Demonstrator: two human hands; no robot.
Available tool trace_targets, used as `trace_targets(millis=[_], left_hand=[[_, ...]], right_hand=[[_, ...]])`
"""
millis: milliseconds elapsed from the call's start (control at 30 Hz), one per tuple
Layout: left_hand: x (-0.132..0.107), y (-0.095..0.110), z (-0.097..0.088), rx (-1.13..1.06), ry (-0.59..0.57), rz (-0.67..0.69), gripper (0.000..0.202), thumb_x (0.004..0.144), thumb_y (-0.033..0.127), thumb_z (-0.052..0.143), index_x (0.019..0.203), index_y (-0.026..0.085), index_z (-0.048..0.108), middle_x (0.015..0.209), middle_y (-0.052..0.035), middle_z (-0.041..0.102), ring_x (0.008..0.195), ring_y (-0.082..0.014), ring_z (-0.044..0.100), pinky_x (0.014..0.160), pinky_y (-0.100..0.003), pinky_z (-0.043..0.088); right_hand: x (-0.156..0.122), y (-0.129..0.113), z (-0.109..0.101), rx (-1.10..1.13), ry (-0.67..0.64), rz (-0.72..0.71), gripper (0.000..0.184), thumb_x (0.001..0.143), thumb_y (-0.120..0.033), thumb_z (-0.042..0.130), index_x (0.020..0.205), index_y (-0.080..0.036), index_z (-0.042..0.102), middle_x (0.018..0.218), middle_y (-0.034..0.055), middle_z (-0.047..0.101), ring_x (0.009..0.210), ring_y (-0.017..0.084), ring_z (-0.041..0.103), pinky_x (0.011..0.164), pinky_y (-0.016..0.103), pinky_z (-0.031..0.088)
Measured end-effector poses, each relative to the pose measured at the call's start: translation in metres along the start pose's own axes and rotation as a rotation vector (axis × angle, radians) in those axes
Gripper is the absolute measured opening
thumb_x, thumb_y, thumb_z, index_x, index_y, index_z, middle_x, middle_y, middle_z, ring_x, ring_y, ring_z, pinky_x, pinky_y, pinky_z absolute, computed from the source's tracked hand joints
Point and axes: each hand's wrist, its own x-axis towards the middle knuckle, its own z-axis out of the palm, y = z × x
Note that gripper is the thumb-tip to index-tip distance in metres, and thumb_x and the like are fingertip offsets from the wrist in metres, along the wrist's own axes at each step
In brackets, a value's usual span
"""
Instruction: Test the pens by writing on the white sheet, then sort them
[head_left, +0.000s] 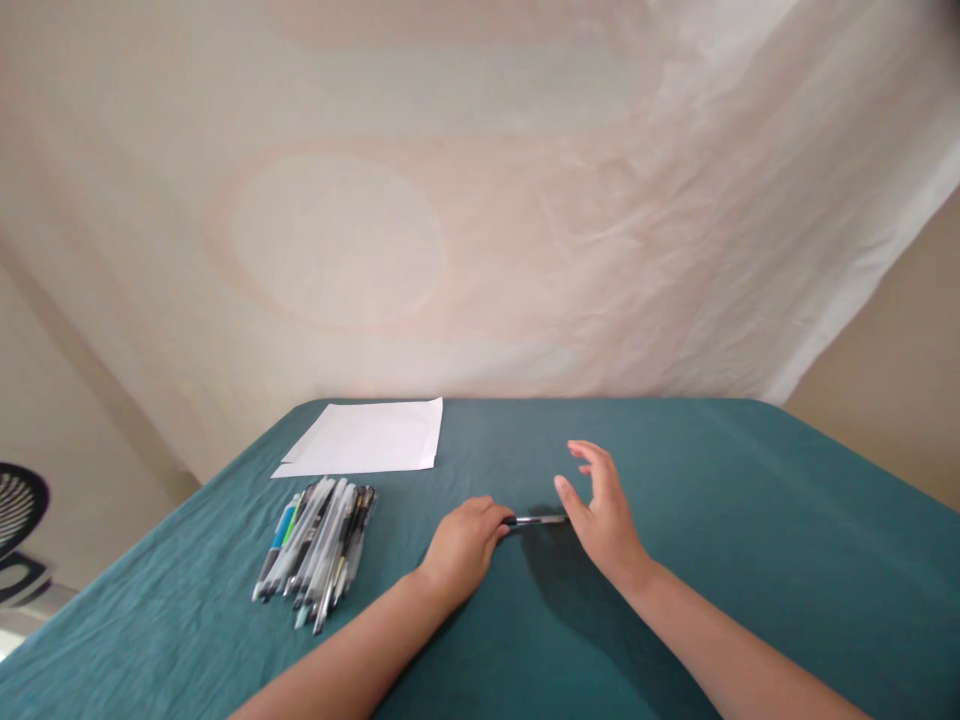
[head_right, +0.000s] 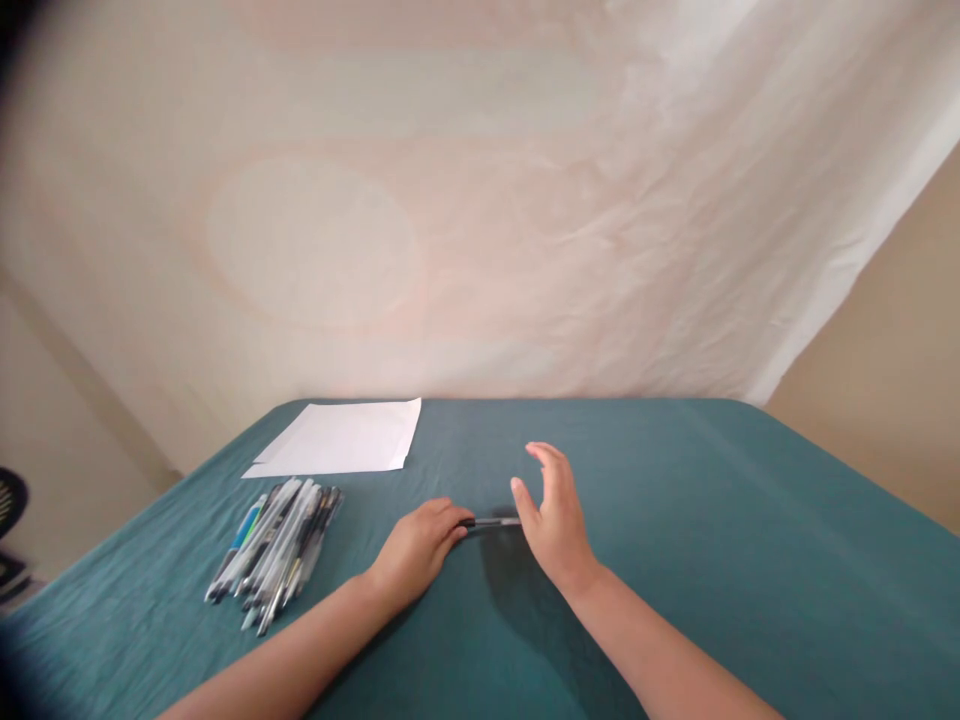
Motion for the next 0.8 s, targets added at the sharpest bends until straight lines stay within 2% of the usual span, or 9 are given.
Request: trace_targets(millis=[67,100,167,200,300,400,500,633,800], left_hand=[[-0.001,-0.001,0.002,-0.033,0.003,0.012,0.018,0.085,0.022,0.047,0.1,0.022,0.058,0.092,-0.0031,0.062,0.089,-0.0183,0.057,0.082,-0.029,0.042],[-0.001,-0.001,0.005,-0.093,0.018,-0.005,0.018,0.084,0.02,0.049,0.1,0.022,0.056,0.089,-0.0018,0.062,0.085,-0.0169,0.058,0.079,-0.027,0.043],[-0.001,-0.003,0.012,-0.239,0.055,-0.063,0.017,0.082,0.019,0.051,0.099,0.021,0.051,0.081,0.001,0.061,0.074,-0.0141,0.059,0.071,-0.024,0.044],[0.0,-0.005,0.015,-0.304,0.066,-0.093,0.017,0.082,0.019,0.051,0.098,0.021,0.049,0.078,0.0021,0.06,0.069,-0.0128,0.059,0.067,-0.023,0.044],[0.002,-0.012,0.018,-0.392,0.053,-0.15,0.014,0.083,0.021,0.05,0.096,0.019,0.051,0.071,0.0033,0.058,0.06,-0.0109,0.057,0.059,-0.021,0.043],[0.004,-0.016,0.016,-0.335,0.033,-0.135,0.014,0.085,0.024,0.048,0.096,0.019,0.056,0.067,0.0034,0.058,0.059,-0.0112,0.057,0.059,-0.021,0.043],[0.003,-0.012,0.013,-0.19,0.011,-0.081,0.015,0.088,0.026,0.045,0.095,0.02,0.057,0.071,0.0026,0.06,0.063,-0.0122,0.058,0.062,-0.022,0.043],[0.001,-0.004,0.012,0.118,-0.023,0.0,0.017,0.091,0.027,0.041,0.09,0.021,0.056,0.084,-0.0012,0.062,0.079,-0.0156,0.059,0.07,-0.023,0.042],[-0.002,-0.004,0.014,0.34,-0.076,0.07,0.026,0.096,0.028,0.032,0.083,0.019,0.052,0.082,-0.0027,0.059,0.077,-0.016,0.058,0.069,-0.024,0.04]], right_hand=[[-0.003,-0.004,-0.001,-0.16,-0.207,-0.206,0.034,0.088,-0.031,0.049,0.121,-0.022,0.048,0.12,0.0098,0.053,0.113,0.023,0.047,0.099,0.044,0.034],[-0.005,-0.006,0.0,-0.208,-0.334,-0.264,0.03,0.09,-0.029,0.047,0.119,-0.022,0.05,0.113,0.0084,0.058,0.107,0.022,0.051,0.097,0.043,0.035],[-0.012,-0.009,0.004,-0.278,-0.532,-0.29,0.022,0.092,-0.027,0.043,0.109,-0.022,0.057,0.094,0.0055,0.063,0.091,0.02,0.056,0.086,0.037,0.043],[-0.015,-0.009,0.005,-0.302,-0.583,-0.275,0.021,0.093,-0.026,0.041,0.104,-0.022,0.058,0.088,0.0047,0.062,0.086,0.019,0.057,0.08,0.034,0.045],[-0.019,-0.006,0.008,-0.333,-0.597,-0.215,0.022,0.095,-0.023,0.037,0.098,-0.021,0.059,0.087,0.0047,0.06,0.082,0.017,0.056,0.073,0.029,0.045],[-0.02,-0.001,0.009,-0.331,-0.585,-0.201,0.019,0.094,-0.021,0.038,0.101,-0.02,0.055,0.092,0.0052,0.058,0.084,0.016,0.056,0.074,0.028,0.044],[-0.022,0.001,0.01,-0.372,-0.626,-0.218,0.014,0.093,-0.023,0.042,0.099,-0.019,0.054,0.09,0.0051,0.058,0.083,0.017,0.055,0.073,0.029,0.044],[-0.025,-0.004,0.011,-0.41,-0.656,-0.236,0.015,0.094,-0.021,0.039,0.091,-0.018,0.053,0.085,0.0043,0.057,0.08,0.017,0.055,0.071,0.028,0.042],[-0.028,-0.008,0.01,-0.417,-0.682,-0.258,0.017,0.094,-0.02,0.037,0.084,-0.018,0.05,0.082,0.0037,0.056,0.078,0.016,0.054,0.07,0.027,0.04]])
